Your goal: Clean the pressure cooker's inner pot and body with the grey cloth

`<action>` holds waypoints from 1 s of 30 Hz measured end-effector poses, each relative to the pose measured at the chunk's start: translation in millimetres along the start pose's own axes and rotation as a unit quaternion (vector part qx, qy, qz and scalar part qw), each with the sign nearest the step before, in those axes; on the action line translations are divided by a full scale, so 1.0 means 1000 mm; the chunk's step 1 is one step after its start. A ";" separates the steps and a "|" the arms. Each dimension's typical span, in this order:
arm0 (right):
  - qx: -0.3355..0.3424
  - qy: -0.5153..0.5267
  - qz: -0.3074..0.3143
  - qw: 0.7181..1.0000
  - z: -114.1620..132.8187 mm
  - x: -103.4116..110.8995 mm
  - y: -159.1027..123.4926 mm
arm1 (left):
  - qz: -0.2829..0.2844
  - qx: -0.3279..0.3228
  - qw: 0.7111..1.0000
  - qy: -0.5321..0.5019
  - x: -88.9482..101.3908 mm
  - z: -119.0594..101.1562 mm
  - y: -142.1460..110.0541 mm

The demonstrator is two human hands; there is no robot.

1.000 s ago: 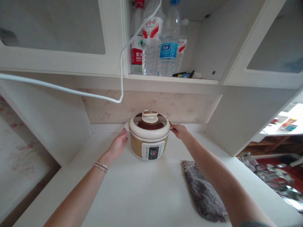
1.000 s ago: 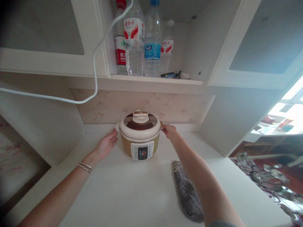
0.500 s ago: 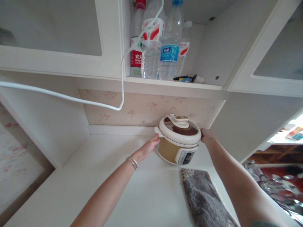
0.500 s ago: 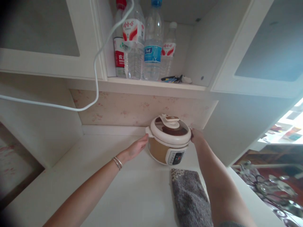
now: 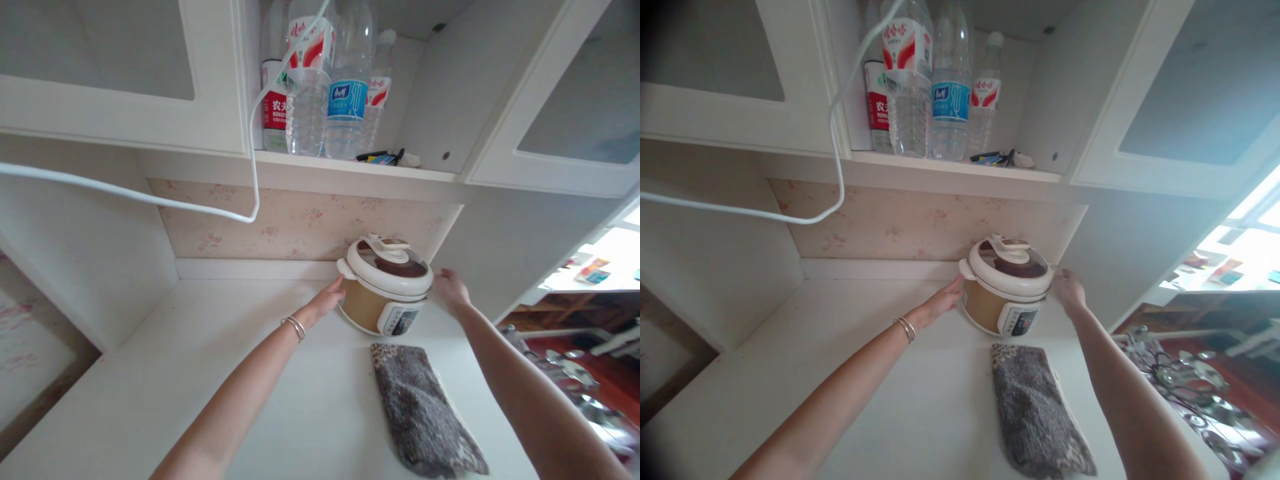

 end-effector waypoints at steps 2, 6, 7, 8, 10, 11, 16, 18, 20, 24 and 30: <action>0.012 -0.019 -0.021 1.000 -0.006 0.018 -0.034 | -0.022 0.026 0.999 0.006 0.005 0.020 -0.017; 0.042 -0.029 -0.001 0.999 -0.018 0.029 -0.139 | -0.048 0.083 0.995 0.021 0.020 0.074 -0.070; 0.047 -0.044 0.032 0.997 -0.022 0.023 -0.168 | -0.047 0.086 0.995 0.022 0.024 0.087 -0.086; 0.066 -0.058 0.072 0.994 -0.025 0.015 -0.196 | -0.050 0.088 0.995 0.025 0.029 0.099 -0.102; 0.169 -0.103 0.180 0.964 -0.025 -0.006 -0.247 | -0.067 0.091 0.993 0.028 0.040 0.120 -0.134; 0.221 -0.132 0.233 0.938 -0.028 -0.015 -0.268 | -0.080 0.093 0.992 0.028 0.046 0.128 -0.149; 0.312 -0.206 0.338 0.864 -0.066 -0.025 -0.280 | -0.139 0.087 0.986 0.033 0.071 0.148 -0.209; 0.313 -0.202 0.358 0.856 -0.076 -0.026 -0.260 | -0.162 0.076 0.983 0.040 0.078 0.146 -0.225; 0.285 -0.199 0.355 0.868 -0.078 -0.028 -0.240 | -0.191 0.065 0.978 0.045 0.084 0.142 -0.235; 0.205 -0.214 0.246 0.923 -0.041 -0.036 -0.231 | -0.212 0.053 0.974 0.061 0.082 0.136 -0.238; 0.278 -0.072 0.301 0.909 0.071 -0.106 -0.340 | -0.201 0.077 0.968 0.129 0.075 0.138 -0.232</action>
Point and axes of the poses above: each hand's wrist, its own y-axis towards the middle knuckle, its own x-axis out of the back of the hand, z = x × y, the point moved 7 cm from there along y, towards the middle knuckle, and after that the axes turned 1 degree about -y, right-handed, at the moved point
